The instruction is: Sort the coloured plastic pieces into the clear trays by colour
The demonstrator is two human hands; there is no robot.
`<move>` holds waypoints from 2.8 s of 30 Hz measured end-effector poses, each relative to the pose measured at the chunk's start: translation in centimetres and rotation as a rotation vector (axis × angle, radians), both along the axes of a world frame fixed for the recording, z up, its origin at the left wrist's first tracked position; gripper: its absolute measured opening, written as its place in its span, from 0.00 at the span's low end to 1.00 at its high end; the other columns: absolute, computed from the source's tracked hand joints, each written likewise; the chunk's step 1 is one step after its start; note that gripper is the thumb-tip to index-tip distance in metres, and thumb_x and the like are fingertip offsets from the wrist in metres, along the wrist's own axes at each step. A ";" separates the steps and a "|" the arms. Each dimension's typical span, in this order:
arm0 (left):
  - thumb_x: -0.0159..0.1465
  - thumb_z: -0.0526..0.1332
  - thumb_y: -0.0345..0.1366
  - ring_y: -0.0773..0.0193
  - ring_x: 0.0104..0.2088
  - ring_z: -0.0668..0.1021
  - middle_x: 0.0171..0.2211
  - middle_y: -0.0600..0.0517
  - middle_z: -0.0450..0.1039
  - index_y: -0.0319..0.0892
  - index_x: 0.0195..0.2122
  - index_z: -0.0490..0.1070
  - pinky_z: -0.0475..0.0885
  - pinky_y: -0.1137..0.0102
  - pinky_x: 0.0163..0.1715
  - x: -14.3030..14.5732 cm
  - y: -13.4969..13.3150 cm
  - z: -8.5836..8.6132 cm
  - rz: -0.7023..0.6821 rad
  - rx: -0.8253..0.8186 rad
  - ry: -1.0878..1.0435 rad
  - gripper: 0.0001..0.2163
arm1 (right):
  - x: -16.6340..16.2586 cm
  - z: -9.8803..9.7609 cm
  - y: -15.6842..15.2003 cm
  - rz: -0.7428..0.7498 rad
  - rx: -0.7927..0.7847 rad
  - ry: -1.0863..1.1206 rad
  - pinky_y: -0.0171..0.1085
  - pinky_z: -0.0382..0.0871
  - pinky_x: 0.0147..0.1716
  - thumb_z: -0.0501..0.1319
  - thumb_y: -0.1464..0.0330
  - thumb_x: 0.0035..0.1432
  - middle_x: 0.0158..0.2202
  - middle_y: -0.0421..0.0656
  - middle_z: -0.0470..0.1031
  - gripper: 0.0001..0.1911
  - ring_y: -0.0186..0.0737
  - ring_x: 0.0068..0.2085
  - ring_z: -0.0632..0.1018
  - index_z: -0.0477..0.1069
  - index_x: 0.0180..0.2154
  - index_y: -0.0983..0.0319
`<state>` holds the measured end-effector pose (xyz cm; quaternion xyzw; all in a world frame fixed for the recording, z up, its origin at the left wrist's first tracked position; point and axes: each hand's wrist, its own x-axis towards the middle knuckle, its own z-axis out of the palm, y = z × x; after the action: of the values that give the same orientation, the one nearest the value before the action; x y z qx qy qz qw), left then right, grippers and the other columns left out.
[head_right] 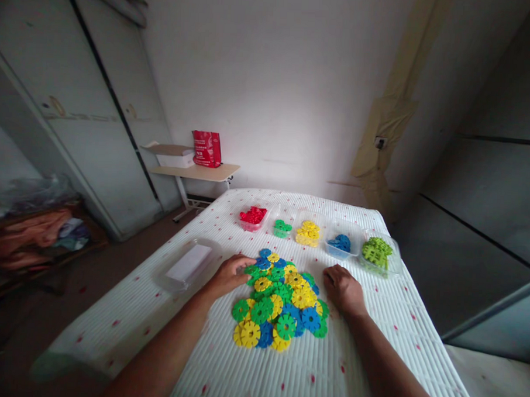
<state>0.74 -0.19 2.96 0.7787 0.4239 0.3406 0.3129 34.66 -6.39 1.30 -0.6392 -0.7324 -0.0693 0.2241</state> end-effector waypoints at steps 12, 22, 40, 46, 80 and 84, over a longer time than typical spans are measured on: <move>0.45 0.61 0.27 0.58 0.44 0.72 0.39 0.51 0.72 0.45 0.41 0.74 0.66 0.66 0.47 0.0 -0.3 0.1 -0.095 0.104 0.208 0.20 | -0.4 0.6 -0.3 0.018 0.010 0.010 0.33 0.63 0.33 0.49 0.67 0.58 0.29 0.43 0.72 0.14 0.38 0.33 0.72 0.71 0.28 0.60; 0.47 0.62 0.28 0.63 0.36 0.75 0.36 0.51 0.75 0.40 0.43 0.74 0.69 0.72 0.36 -0.9 0.2 2.8 -0.127 -0.150 0.028 0.19 | -1.0 1.3 -0.4 -0.022 -0.006 -0.014 0.32 0.61 0.30 0.49 0.68 0.58 0.29 0.43 0.71 0.14 0.36 0.31 0.71 0.70 0.27 0.60; 0.52 0.56 0.22 0.59 0.45 0.73 0.40 0.48 0.74 0.41 0.38 0.73 0.65 0.63 0.51 6.4 8.1 3.1 0.294 0.240 0.037 0.14 | -1.1 1.2 -0.4 -0.014 0.009 -0.006 0.33 0.63 0.34 0.47 0.69 0.59 0.29 0.43 0.71 0.14 0.37 0.33 0.73 0.69 0.27 0.59; 0.51 0.54 0.20 0.63 0.35 0.77 0.34 0.49 0.75 0.39 0.36 0.73 0.72 0.68 0.38 2.2 4.0 -0.8 0.353 0.111 0.040 0.15 | -1.1 1.1 -0.3 -0.028 0.002 -0.044 0.34 0.62 0.33 0.48 0.69 0.60 0.29 0.43 0.71 0.15 0.38 0.33 0.72 0.68 0.26 0.60; 0.53 0.52 0.25 0.66 0.35 0.76 0.34 0.52 0.75 0.41 0.36 0.74 0.72 0.71 0.40 1.4 2.7 -1.4 0.328 0.115 -0.120 0.14 | -5.8 6.0 -3.6 0.300 -0.271 0.077 0.40 0.66 0.41 0.62 0.60 0.48 0.40 0.47 0.73 0.22 0.45 0.41 0.74 0.72 0.45 0.62; 0.52 0.53 0.25 0.66 0.35 0.76 0.33 0.52 0.76 0.41 0.35 0.74 0.72 0.71 0.40 1.4 2.7 -1.5 0.331 0.117 -0.127 0.14 | -6.6 6.1 -3.7 0.275 -0.321 -0.026 0.39 0.64 0.40 0.62 0.61 0.49 0.40 0.46 0.72 0.21 0.44 0.41 0.73 0.72 0.45 0.60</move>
<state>2.14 2.55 1.51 0.6923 0.5049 0.4600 0.2327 28.08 -10.06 7.41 -0.5597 -0.8173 0.0712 0.1173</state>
